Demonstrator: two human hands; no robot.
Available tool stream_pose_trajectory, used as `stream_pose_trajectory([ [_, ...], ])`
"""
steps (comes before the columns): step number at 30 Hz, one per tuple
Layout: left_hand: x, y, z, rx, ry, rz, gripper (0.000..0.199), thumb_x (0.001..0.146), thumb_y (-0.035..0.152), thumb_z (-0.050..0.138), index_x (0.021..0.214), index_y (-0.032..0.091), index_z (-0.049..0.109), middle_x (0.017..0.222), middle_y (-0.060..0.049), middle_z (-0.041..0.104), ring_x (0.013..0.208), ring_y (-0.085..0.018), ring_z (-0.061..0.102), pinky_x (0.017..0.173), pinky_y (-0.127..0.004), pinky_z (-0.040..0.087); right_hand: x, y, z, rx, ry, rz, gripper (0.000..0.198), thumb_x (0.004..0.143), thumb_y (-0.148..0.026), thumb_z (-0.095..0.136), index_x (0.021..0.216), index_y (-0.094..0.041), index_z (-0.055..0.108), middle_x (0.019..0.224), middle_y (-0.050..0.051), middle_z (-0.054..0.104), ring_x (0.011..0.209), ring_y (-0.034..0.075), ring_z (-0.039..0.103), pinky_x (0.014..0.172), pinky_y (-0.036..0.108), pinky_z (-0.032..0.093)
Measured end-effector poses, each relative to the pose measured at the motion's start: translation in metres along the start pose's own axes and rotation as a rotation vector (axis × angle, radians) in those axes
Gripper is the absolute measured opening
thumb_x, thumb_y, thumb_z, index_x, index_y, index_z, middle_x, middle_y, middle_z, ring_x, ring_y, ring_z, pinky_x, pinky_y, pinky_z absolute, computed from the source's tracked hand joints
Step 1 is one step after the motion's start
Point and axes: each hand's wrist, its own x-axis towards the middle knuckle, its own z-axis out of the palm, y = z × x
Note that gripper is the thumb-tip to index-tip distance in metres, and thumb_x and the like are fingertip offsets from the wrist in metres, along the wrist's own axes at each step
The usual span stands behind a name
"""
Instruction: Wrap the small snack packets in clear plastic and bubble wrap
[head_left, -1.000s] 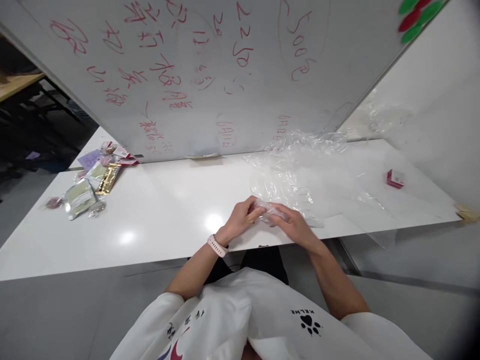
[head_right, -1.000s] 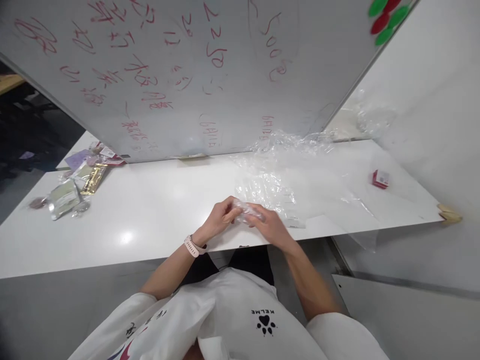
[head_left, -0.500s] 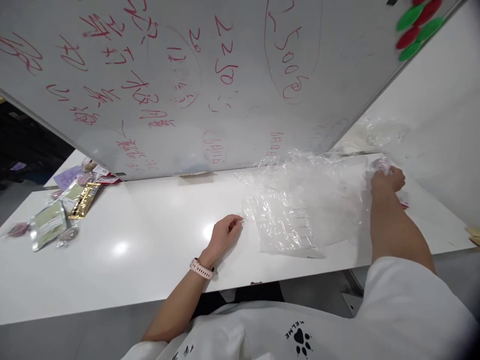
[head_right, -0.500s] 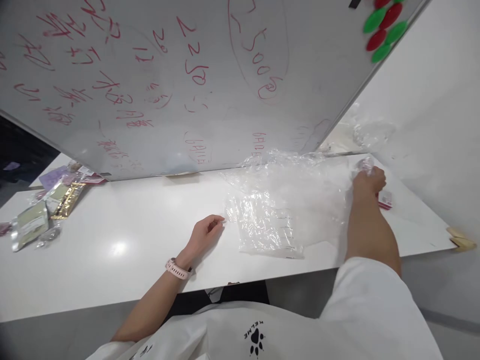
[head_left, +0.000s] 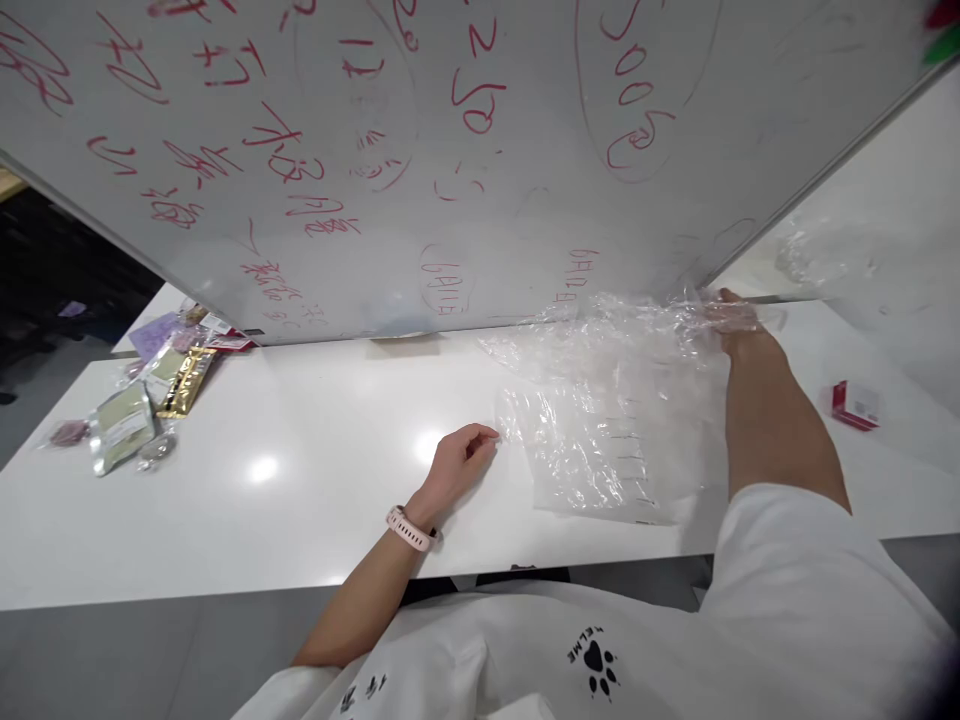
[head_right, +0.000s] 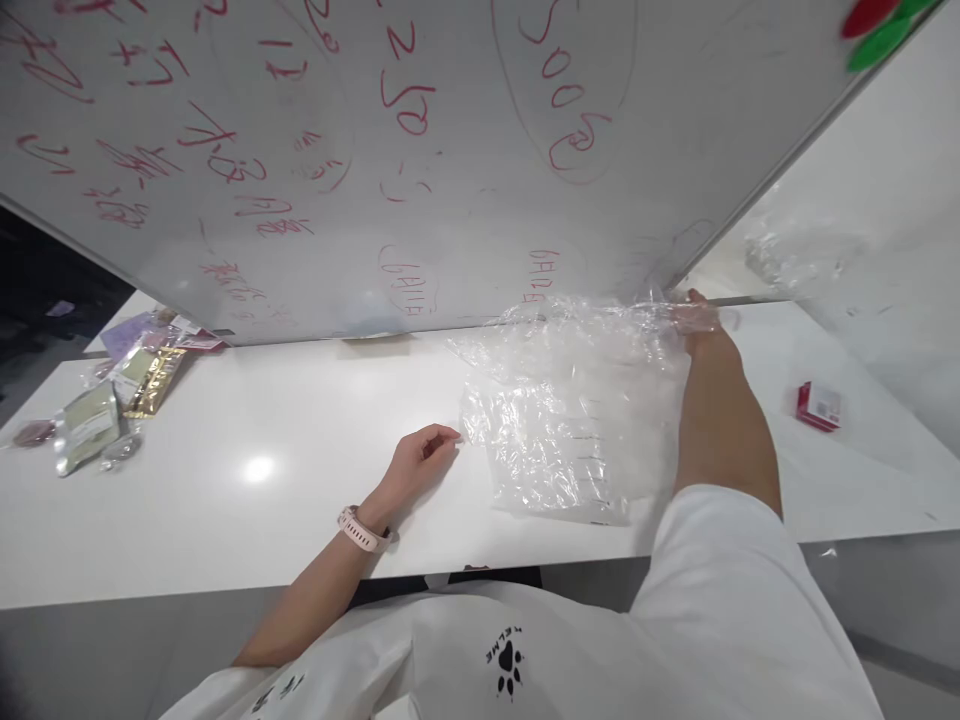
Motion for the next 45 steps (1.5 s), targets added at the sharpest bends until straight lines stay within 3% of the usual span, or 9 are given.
stream_pose_trajectory([
  [5,0.001,-0.002,0.0,-0.002,0.007,0.006,0.024,0.088,0.034,0.057,0.1,0.019,0.072,0.077,-0.002,0.064,0.065,-0.012,0.05,0.06,-0.026,0.04,-0.025,-0.011,-0.049,0.15,0.018,0.211,0.056,0.107,-0.028,0.014,0.138,-0.004,0.055,0.12,0.024,0.063,0.096,0.017,0.063,0.081,0.037,0.045],
  [10,0.001,-0.004,0.0,-0.025,0.01,0.024,0.022,0.086,0.032,0.059,0.097,0.019,0.072,0.073,0.0,0.061,0.063,-0.012,0.049,0.058,-0.025,0.04,-0.089,-0.031,-0.066,0.092,-0.322,0.197,0.052,0.079,-0.022,0.078,0.129,-0.016,0.066,0.107,0.011,0.069,0.078,0.014,0.057,0.075,0.031,0.043],
  [16,-0.005,0.001,-0.009,-0.381,-0.067,-0.048,0.03,0.087,0.04,0.066,0.105,0.017,0.068,0.082,-0.004,0.065,0.065,-0.011,0.055,0.063,-0.026,0.046,-0.179,-0.127,-0.084,0.267,0.034,-0.248,0.028,0.088,-0.021,0.065,0.114,-0.018,0.074,0.103,0.007,0.066,0.069,0.011,0.046,0.076,0.029,0.045],
  [20,-0.029,0.007,-0.038,-0.86,-0.077,-0.119,0.056,0.085,0.062,0.065,0.12,0.018,0.062,0.118,-0.015,0.067,0.099,-0.022,0.067,0.085,-0.037,0.055,-0.295,-0.183,-0.096,0.581,-0.4,-0.45,0.031,0.09,-0.033,0.068,0.121,-0.032,0.071,0.107,0.003,0.064,0.073,0.013,0.053,0.069,0.03,0.049],
  [26,-0.095,-0.006,-0.085,-1.098,0.116,-0.096,0.065,0.075,0.069,0.073,0.122,0.025,0.062,0.132,-0.011,0.064,0.12,-0.029,0.063,0.098,-0.045,0.053,-0.412,-0.195,-0.083,0.808,-0.981,-0.283,0.048,0.082,-0.032,0.075,0.127,-0.045,0.067,0.112,-0.001,0.063,0.059,0.009,0.041,0.059,0.029,0.046],
  [30,-0.119,-0.032,-0.101,-1.032,0.321,-0.049,0.039,0.072,0.044,0.085,0.097,0.021,0.066,0.122,-0.008,0.069,0.112,-0.026,0.067,0.098,-0.041,0.053,-0.409,-0.187,-0.079,0.864,-1.062,-0.026,0.041,0.08,-0.036,0.076,0.121,-0.04,0.072,0.104,-0.002,0.065,0.05,0.004,0.031,0.044,0.025,0.032],
  [35,-0.134,-0.057,-0.135,-1.022,0.597,0.175,0.028,0.075,0.043,0.082,0.08,0.023,0.062,0.122,-0.002,0.069,0.115,-0.02,0.065,0.103,-0.039,0.052,-0.367,-0.161,-0.074,0.892,-0.682,0.224,0.041,0.074,-0.044,0.076,0.112,-0.029,0.076,0.093,0.002,0.068,0.048,0.004,0.033,0.038,0.022,0.023],
  [42,-0.171,-0.068,-0.182,-0.477,0.148,0.12,0.03,0.069,0.041,0.084,0.065,0.017,0.066,0.102,-0.013,0.072,0.096,-0.025,0.069,0.087,-0.039,0.055,-0.352,-0.114,-0.073,0.722,-0.644,0.346,0.047,0.062,-0.041,0.084,0.104,-0.021,0.078,0.096,0.006,0.072,0.05,0.005,0.038,0.038,0.021,0.026],
  [45,-0.175,-0.062,-0.196,-0.383,0.139,0.066,0.027,0.069,0.038,0.085,0.067,0.015,0.07,0.102,-0.015,0.071,0.09,-0.025,0.07,0.08,-0.037,0.057,-0.348,-0.111,-0.079,0.75,-0.751,0.375,0.044,0.058,-0.041,0.086,0.097,-0.023,0.078,0.094,0.007,0.071,0.05,0.006,0.037,0.038,0.023,0.025],
])
